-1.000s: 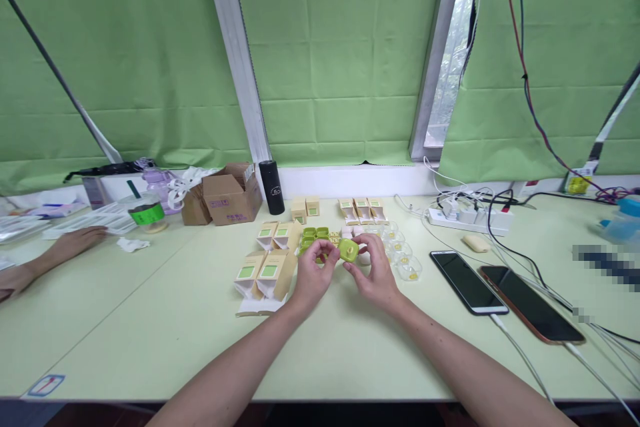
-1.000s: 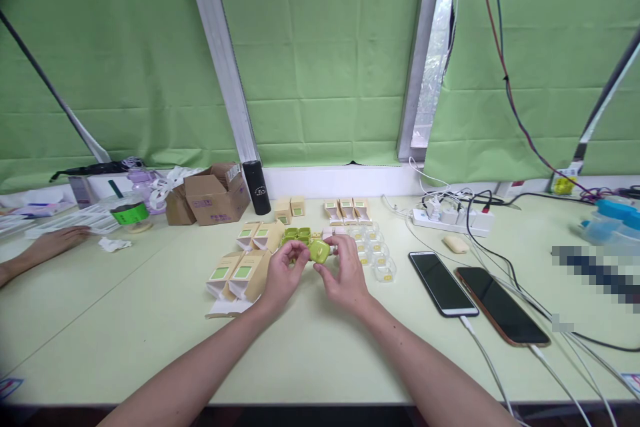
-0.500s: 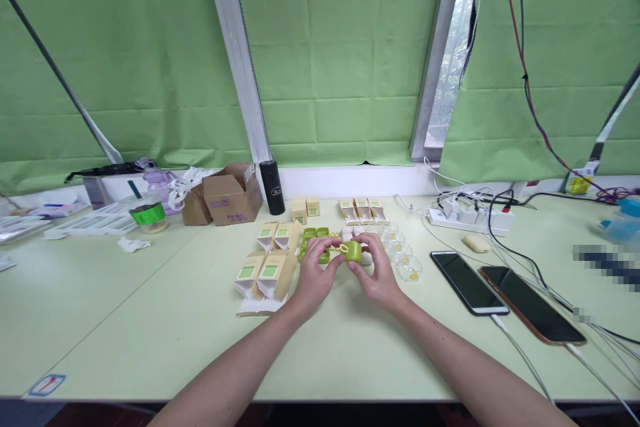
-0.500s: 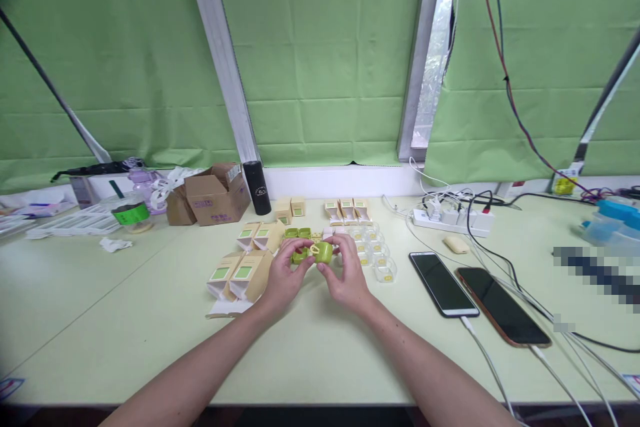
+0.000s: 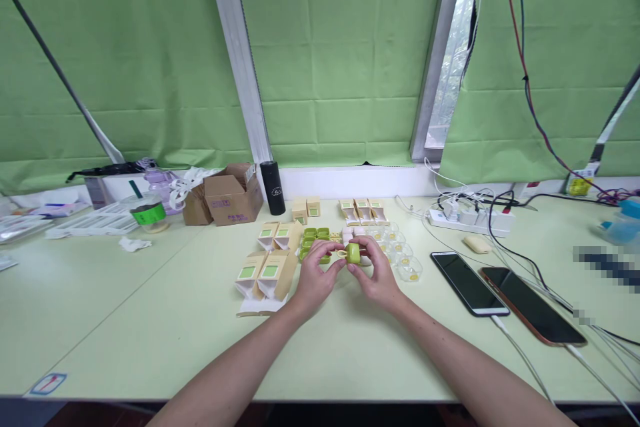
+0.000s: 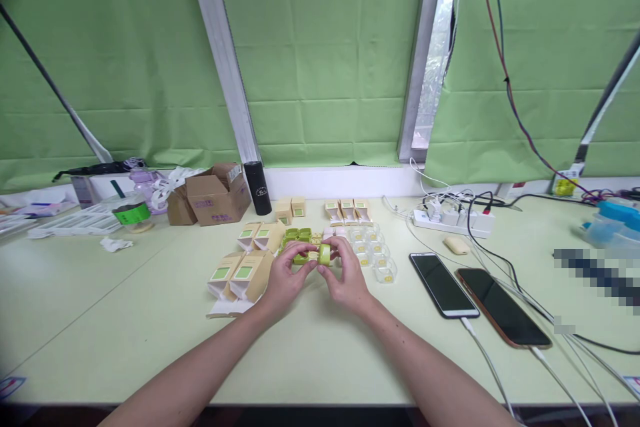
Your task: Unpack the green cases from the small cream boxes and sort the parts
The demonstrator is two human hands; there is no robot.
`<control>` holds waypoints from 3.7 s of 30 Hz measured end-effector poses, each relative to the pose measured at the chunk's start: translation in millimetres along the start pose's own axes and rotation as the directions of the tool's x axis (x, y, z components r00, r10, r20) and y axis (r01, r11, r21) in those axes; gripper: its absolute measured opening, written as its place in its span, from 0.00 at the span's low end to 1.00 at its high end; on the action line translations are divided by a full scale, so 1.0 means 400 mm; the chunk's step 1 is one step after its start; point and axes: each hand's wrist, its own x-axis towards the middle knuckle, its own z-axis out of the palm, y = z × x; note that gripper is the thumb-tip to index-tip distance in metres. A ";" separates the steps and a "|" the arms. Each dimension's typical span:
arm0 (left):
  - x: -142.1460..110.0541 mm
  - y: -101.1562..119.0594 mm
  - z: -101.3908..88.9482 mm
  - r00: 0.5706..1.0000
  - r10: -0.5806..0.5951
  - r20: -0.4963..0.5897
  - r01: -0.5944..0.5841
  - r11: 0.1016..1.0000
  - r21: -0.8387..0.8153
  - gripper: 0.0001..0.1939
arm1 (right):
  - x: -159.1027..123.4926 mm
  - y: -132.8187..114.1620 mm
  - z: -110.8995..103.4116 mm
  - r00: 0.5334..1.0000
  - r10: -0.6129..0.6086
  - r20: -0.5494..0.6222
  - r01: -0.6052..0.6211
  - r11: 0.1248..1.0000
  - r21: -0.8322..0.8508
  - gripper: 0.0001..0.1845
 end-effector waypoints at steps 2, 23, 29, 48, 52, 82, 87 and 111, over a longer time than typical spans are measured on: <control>0.000 0.001 -0.001 1.000 0.011 -0.002 -0.011 1.000 0.004 0.07 | 0.000 0.001 0.000 1.000 -0.003 -0.008 0.003 1.000 -0.001 0.19; -0.003 -0.026 0.003 0.999 0.009 -0.036 -0.007 0.998 0.065 0.02 | -0.010 0.020 0.007 1.000 -0.001 0.019 0.000 1.000 0.011 0.22; -0.007 -0.035 0.004 1.000 0.008 -0.019 -0.007 0.998 0.060 0.03 | -0.008 0.019 0.009 1.000 -0.019 0.023 0.019 1.000 0.009 0.21; -0.001 -0.021 -0.013 0.999 0.046 0.022 -0.049 0.991 0.122 0.19 | 0.002 0.018 -0.001 0.999 -0.041 -0.021 0.040 0.999 -0.030 0.26; 0.001 -0.027 -0.011 0.997 0.052 0.060 -0.061 0.984 0.166 0.24 | 0.000 0.020 -0.003 0.996 -0.091 -0.010 0.089 0.988 -0.123 0.31; -0.013 -0.029 -0.005 0.966 0.209 0.154 -0.248 0.915 0.317 0.21 | 0.006 0.014 -0.014 0.944 -0.331 0.009 0.278 0.777 -0.566 0.12; -0.014 -0.030 -0.004 0.956 0.238 0.170 -0.282 0.901 0.328 0.20 | 0.005 0.018 -0.012 0.946 -0.325 -0.005 0.267 0.784 -0.560 0.13; -0.012 -0.037 -0.004 0.948 0.273 0.165 -0.318 0.837 0.445 0.20 | 0.008 0.013 -0.012 0.948 -0.317 0.031 0.277 0.773 -0.571 0.11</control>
